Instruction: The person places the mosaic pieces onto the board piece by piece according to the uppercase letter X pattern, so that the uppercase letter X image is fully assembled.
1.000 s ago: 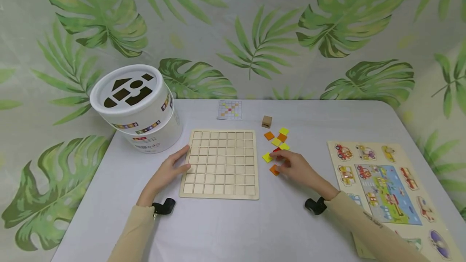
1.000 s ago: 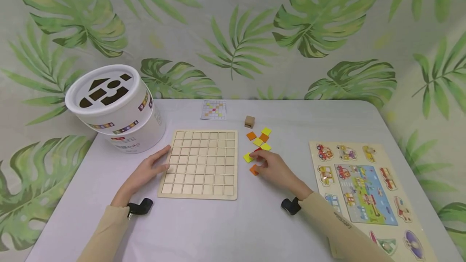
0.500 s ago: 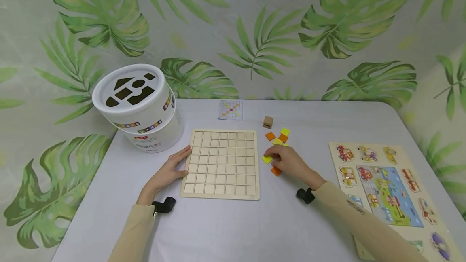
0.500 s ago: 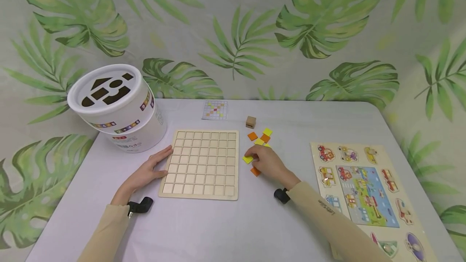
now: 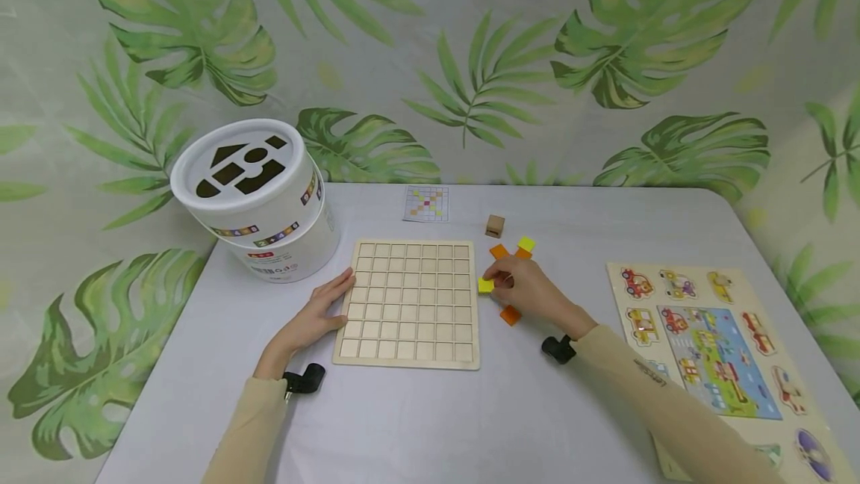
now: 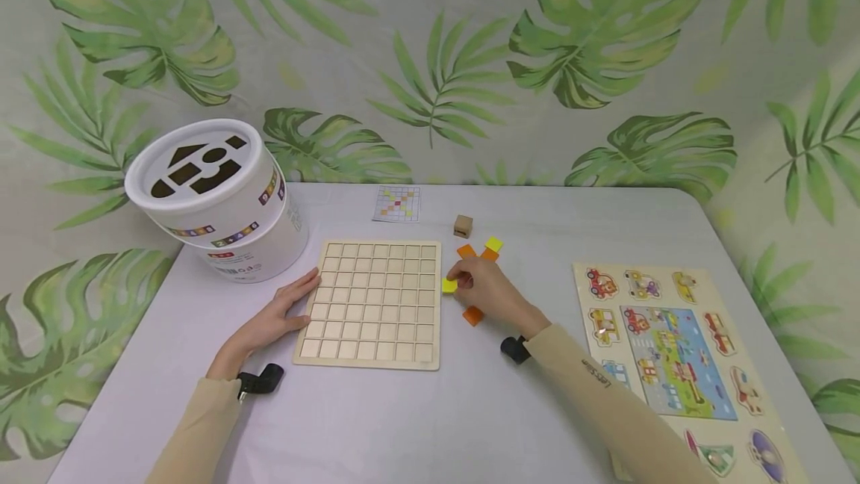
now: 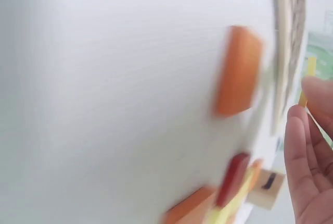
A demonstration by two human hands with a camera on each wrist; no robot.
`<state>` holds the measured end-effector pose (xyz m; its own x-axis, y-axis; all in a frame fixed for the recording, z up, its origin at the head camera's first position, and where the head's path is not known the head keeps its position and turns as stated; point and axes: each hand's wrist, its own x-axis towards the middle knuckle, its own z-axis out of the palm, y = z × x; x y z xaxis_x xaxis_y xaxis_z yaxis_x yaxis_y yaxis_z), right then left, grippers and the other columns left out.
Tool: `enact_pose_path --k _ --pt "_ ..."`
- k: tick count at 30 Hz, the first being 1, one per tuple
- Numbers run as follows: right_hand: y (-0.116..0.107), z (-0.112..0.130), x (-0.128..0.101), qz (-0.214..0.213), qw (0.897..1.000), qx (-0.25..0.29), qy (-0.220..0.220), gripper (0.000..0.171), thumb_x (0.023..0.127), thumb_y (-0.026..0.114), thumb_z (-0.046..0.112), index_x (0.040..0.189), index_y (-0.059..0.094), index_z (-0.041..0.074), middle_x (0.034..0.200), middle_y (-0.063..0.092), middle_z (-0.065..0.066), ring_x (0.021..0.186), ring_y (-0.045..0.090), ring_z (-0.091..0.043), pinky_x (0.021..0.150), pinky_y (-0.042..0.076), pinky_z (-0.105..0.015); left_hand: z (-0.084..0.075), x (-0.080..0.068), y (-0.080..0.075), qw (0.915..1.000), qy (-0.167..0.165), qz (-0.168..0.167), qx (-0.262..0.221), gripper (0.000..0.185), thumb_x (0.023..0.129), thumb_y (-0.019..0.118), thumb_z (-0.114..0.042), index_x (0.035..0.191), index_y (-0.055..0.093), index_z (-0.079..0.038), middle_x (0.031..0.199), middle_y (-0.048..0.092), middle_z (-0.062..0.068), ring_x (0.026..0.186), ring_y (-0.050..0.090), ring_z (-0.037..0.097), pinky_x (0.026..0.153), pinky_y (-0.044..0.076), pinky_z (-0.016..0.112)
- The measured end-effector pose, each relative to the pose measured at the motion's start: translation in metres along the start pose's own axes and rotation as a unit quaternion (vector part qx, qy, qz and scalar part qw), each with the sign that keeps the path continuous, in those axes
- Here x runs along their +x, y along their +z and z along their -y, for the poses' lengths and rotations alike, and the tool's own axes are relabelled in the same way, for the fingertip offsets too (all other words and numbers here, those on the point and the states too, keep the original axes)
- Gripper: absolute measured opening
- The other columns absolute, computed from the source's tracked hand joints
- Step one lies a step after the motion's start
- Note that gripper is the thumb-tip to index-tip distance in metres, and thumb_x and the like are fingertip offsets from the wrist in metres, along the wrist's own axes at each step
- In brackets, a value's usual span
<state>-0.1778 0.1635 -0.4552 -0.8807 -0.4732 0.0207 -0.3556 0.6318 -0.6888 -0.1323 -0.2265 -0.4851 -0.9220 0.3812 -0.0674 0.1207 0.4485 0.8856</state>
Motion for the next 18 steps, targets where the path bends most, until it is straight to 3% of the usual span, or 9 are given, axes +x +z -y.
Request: enact_pose_path --k 6,12,18 --pt "0.014 0.021 0.031 -0.012 0.999 0.046 -0.021 0.022 0.078 0.072 -0.007 0.098 0.068 0.000 0.092 0.063 -0.005 0.080 0.056 -0.017 0.076 0.052 -0.029 0.001 0.000 0.001 0.9998 -0.004 0.006 0.021 0.071 0.083 0.061 0.009 0.146 0.029 0.006 0.158 0.012 0.014 0.141 0.005 0.037 0.110 0.008 0.060" --pt "0.040 0.049 0.071 0.000 0.998 0.045 -0.044 0.020 0.079 0.070 -0.006 0.098 0.068 -0.001 0.092 0.062 -0.007 0.079 0.056 -0.017 0.072 0.050 -0.024 0.002 0.000 0.001 0.9993 -0.002 0.009 0.037 0.070 0.084 0.060 0.009 0.146 0.029 0.006 0.158 0.013 0.014 0.141 0.006 0.036 0.111 0.008 0.058" --pt "0.064 0.074 0.104 0.019 0.998 0.044 -0.032 0.019 0.080 0.070 -0.006 0.098 0.068 -0.001 0.090 0.061 -0.008 0.078 0.054 -0.017 0.070 0.047 -0.022 0.000 0.000 0.001 0.9988 -0.004 0.008 0.048 0.069 0.084 0.061 0.008 0.146 0.030 0.005 0.158 0.014 0.014 0.142 0.006 0.036 0.111 0.009 0.058"
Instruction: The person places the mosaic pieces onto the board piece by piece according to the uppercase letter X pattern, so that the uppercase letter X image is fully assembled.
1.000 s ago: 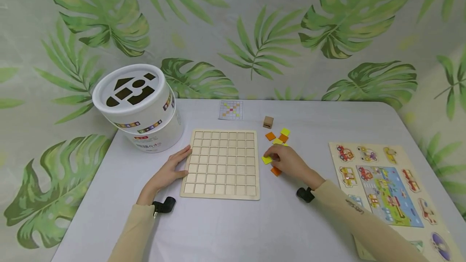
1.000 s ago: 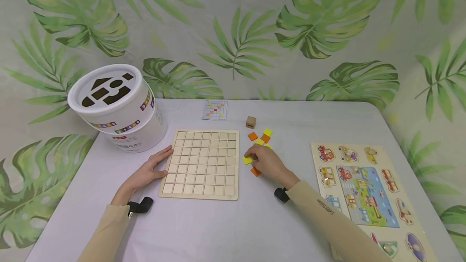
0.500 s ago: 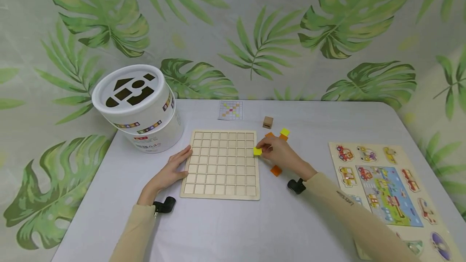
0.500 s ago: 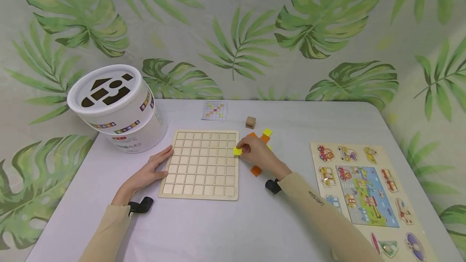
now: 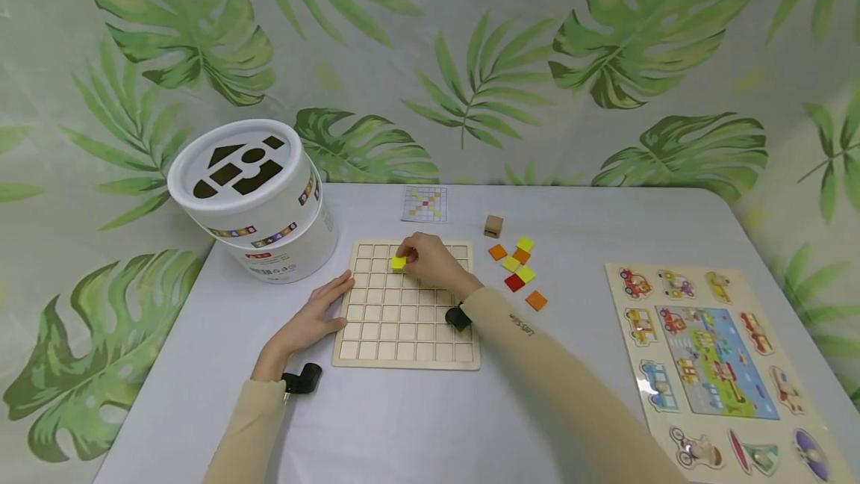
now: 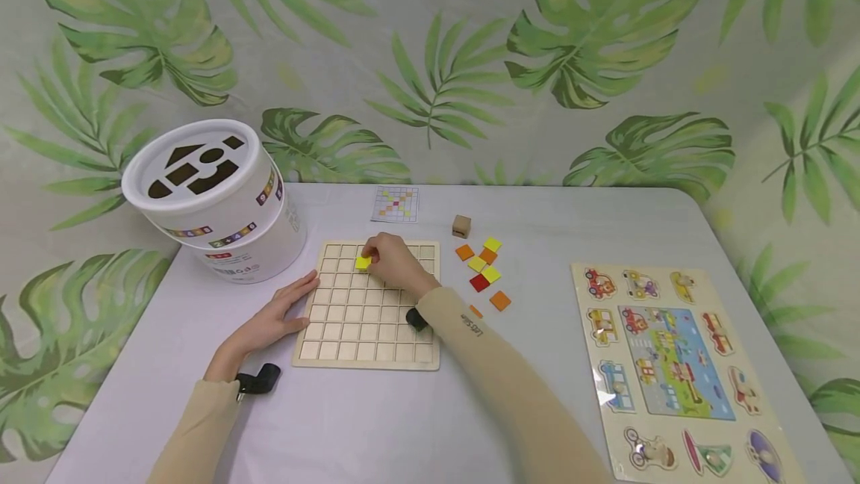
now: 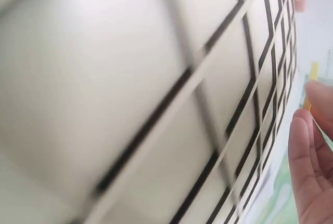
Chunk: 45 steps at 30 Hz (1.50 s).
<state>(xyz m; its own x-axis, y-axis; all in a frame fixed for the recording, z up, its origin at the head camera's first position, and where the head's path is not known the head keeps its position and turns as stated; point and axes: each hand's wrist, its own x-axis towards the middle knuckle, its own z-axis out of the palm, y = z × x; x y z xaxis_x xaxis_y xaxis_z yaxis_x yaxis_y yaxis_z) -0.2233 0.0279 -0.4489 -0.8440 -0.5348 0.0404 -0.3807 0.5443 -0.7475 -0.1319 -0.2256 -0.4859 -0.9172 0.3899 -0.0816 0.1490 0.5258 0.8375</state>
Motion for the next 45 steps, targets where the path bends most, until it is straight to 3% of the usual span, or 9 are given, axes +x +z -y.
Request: enact_pose_path --k 7,15,28,32,37,41,45 --pt "0.017 0.014 0.024 0.025 0.999 -0.035 0.011 0.018 0.081 0.068 -0.007 0.099 0.068 -0.002 0.090 0.060 -0.010 0.075 0.052 -0.017 0.068 0.046 -0.023 -0.002 -0.001 -0.002 1.0000 -0.005 0.002 -0.005 0.068 0.085 0.061 0.006 0.147 0.031 0.004 0.158 0.015 0.013 0.142 0.007 0.035 0.111 0.009 0.058" --pt "0.028 0.017 0.034 0.039 0.996 -0.083 0.023 0.019 0.081 0.069 -0.006 0.099 0.066 0.000 0.091 0.058 -0.007 0.080 0.051 -0.017 0.070 0.045 -0.022 -0.004 -0.001 -0.003 0.9999 0.006 0.001 -0.013 0.068 0.084 0.062 0.007 0.145 0.032 0.006 0.157 0.016 0.016 0.141 0.009 0.037 0.110 0.010 0.058" --pt "0.026 0.018 0.033 0.044 0.996 -0.067 0.043 0.022 0.082 0.062 -0.008 0.100 0.065 0.004 0.091 0.054 -0.007 0.082 0.048 -0.019 0.068 0.043 -0.025 -0.004 0.002 -0.003 0.9999 0.004 0.006 -0.010 0.067 0.085 0.061 0.007 0.146 0.032 0.005 0.158 0.015 0.014 0.142 0.007 0.036 0.111 0.009 0.058" --pt "0.013 0.011 0.023 0.025 0.999 -0.005 0.045 0.019 0.083 0.065 -0.004 0.101 0.065 0.002 0.091 0.055 -0.007 0.082 0.050 -0.019 0.070 0.044 -0.025 -0.005 0.001 -0.001 0.9999 0.003 0.002 -0.015 0.067 0.085 0.061 0.007 0.145 0.032 0.005 0.157 0.015 0.015 0.142 0.007 0.037 0.111 0.008 0.058" --pt "-0.019 -0.013 -0.002 -0.015 0.996 0.071 0.043 0.019 0.085 0.067 0.001 0.104 0.066 -0.002 0.095 0.062 -0.011 0.086 0.057 -0.022 0.078 0.049 -0.030 -0.003 -0.001 0.000 0.9999 0.000 0.001 -0.012 0.068 0.084 0.061 0.008 0.146 0.032 0.005 0.158 0.015 0.015 0.142 0.005 0.037 0.111 0.007 0.058" --pt "-0.051 -0.042 -0.029 -0.048 0.993 0.086 0.058 0.021 0.086 0.066 0.001 0.106 0.066 -0.004 0.099 0.065 -0.016 0.090 0.060 -0.026 0.081 0.049 -0.035 -0.001 -0.003 0.000 1.0000 0.003 0.001 -0.002 0.069 0.084 0.060 0.009 0.146 0.031 0.005 0.158 0.014 0.015 0.142 0.005 0.037 0.111 0.007 0.058" --pt "-0.076 -0.073 -0.054 -0.083 0.990 0.067 0.090 0.022 0.087 0.065 0.000 0.108 0.065 -0.003 0.102 0.065 -0.016 0.093 0.060 -0.028 0.081 0.050 -0.036 0.001 -0.003 0.000 1.0000 0.008 0.001 0.002 0.069 0.084 0.060 0.009 0.146 0.030 0.005 0.158 0.014 0.016 0.142 0.005 0.037 0.111 0.007 0.058"
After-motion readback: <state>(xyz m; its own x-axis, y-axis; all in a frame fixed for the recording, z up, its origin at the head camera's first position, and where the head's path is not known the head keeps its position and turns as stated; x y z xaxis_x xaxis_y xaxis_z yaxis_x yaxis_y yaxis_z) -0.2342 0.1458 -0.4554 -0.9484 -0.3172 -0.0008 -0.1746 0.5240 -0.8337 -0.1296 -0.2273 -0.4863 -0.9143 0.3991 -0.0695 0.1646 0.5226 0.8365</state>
